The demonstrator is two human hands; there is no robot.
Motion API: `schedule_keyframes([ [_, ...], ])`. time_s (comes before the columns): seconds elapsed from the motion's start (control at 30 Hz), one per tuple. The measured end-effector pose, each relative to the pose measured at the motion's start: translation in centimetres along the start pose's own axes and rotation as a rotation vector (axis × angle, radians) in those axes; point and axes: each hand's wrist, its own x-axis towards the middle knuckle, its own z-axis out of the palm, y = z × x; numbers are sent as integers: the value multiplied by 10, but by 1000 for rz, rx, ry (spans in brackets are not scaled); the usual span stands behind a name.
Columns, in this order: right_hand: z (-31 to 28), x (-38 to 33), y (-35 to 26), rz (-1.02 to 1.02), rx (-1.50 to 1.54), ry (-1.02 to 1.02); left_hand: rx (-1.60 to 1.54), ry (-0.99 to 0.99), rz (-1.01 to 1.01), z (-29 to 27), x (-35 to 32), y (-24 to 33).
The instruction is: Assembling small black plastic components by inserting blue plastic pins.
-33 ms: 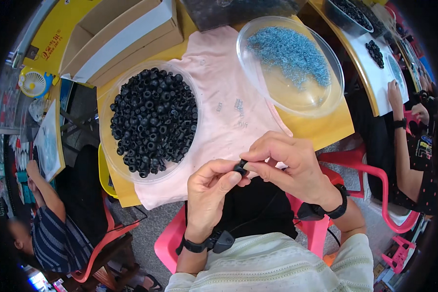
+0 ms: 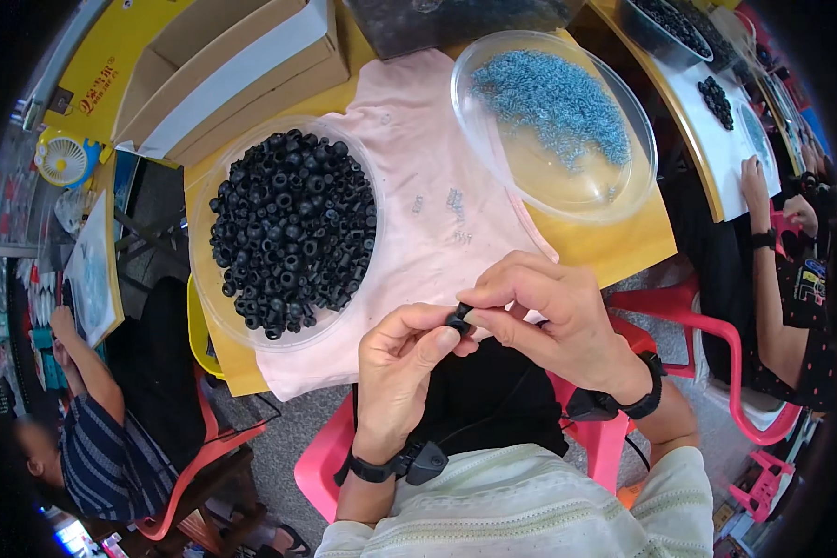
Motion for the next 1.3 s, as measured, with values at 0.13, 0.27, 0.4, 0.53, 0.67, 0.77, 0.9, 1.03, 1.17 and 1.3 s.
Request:
schedule_keyframes([
  [0.13, 2, -2, 3, -98, -93, 30, -40, -22, -58, -2, 2, 2],
  [0.27, 1, -3, 8, -195, -157, 32, -31, -34, -83, -2, 3, 1],
  [0.4, 3, -5, 1, -204, -199, 23, -65, -29, -101, -3, 1, 0],
  [0.53, 8, -9, 4, -226, -242, 70, -89, 2, -128, 6, 3, 2],
  [0.67, 9, -8, 10, -300, -335, 113, -85, -8, -127, 8, 4, 1],
  [0.77, 8, -6, 11, -344, -348, 132, -63, -16, -125, 7, 2, -1],
  [0.9, 6, -2, 8, -375, -353, 155, -25, -11, -111, 18, 0, 4],
  [1.03, 7, -2, 6, -387, -360, 155, 42, -35, -84, 18, -4, 3],
  [1.17, 4, -4, 7, -429, -347, 141, 80, -52, -48, 20, -6, 1],
  [1.3, 10, -5, 11, -486, -342, 186, -3, -10, -49, 18, -8, -3],
])
